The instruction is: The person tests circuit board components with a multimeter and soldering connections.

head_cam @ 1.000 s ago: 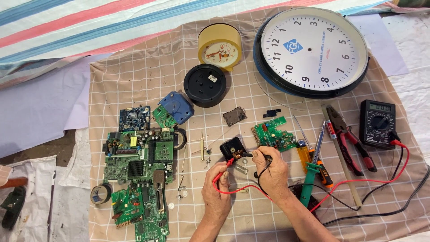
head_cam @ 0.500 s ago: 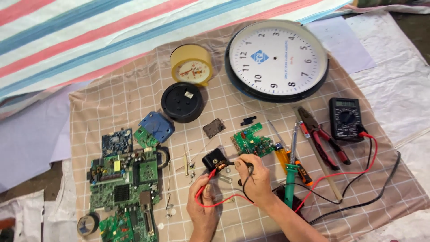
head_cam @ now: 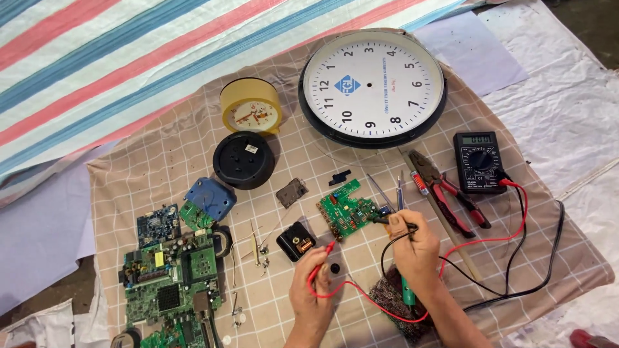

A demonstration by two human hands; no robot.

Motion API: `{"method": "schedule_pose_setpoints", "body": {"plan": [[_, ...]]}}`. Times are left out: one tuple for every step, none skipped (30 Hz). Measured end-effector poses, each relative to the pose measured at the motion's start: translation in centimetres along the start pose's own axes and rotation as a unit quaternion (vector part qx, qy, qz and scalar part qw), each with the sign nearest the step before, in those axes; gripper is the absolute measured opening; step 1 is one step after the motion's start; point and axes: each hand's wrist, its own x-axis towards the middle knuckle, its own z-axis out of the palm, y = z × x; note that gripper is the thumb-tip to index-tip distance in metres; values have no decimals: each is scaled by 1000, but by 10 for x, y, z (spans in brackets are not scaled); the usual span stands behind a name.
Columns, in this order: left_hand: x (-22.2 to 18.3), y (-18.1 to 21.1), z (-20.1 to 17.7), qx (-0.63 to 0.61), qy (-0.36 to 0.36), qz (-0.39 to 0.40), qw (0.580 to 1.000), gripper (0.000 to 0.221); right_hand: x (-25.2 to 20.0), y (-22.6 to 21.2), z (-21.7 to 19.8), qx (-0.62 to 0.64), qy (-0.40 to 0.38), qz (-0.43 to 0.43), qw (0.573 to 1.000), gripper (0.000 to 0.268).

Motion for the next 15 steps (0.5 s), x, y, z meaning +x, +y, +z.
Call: {"method": "schedule_pose_setpoints", "body": {"plan": [[5,0,4,27,-30,5,999,21,-1,3,1,-11,-6,-23,1000,9],[11,4,6,28,-32,5,999,21,-1,4,2,-10,-5,-21,1000,9],[15,8,9,30,-36,21,999,22,-1,5,2,-38,-5,-53,998,9],[20,12,11,31,-40,36,998,24,0,6,3,-65,-5,-85,994,10],[23,13,15,31,-41,37,998,24,2,7,3,-65,-3,-85,994,10],[26,14,18,35,-40,42,998,23,3,9,3,-72,-13,-98,992,10],[27,15,20,40,-39,45,997,22,3,10,3,-78,-24,-110,991,11],[28,14,22,41,-39,44,997,22,5,7,2,-78,-24,-110,991,11],[29,14,23,50,-43,40,997,22,7,4,2,-74,-41,-129,988,9],[30,13,24,60,-47,37,996,23,9,0,1,-70,-58,-149,985,7],[30,13,25,61,-48,35,996,23,8,1,2,-69,-58,-147,985,7],[30,12,26,62,-49,35,996,22,7,1,2,-72,-75,-153,983,9],[32,12,28,61,-50,36,996,20,8,2,2,-75,-90,-161,980,11],[31,11,28,60,-51,37,996,20,7,2,2,-75,-90,-160,980,11],[30,9,28,62,-52,34,996,22,7,1,3,-89,-101,-161,978,13]]}}
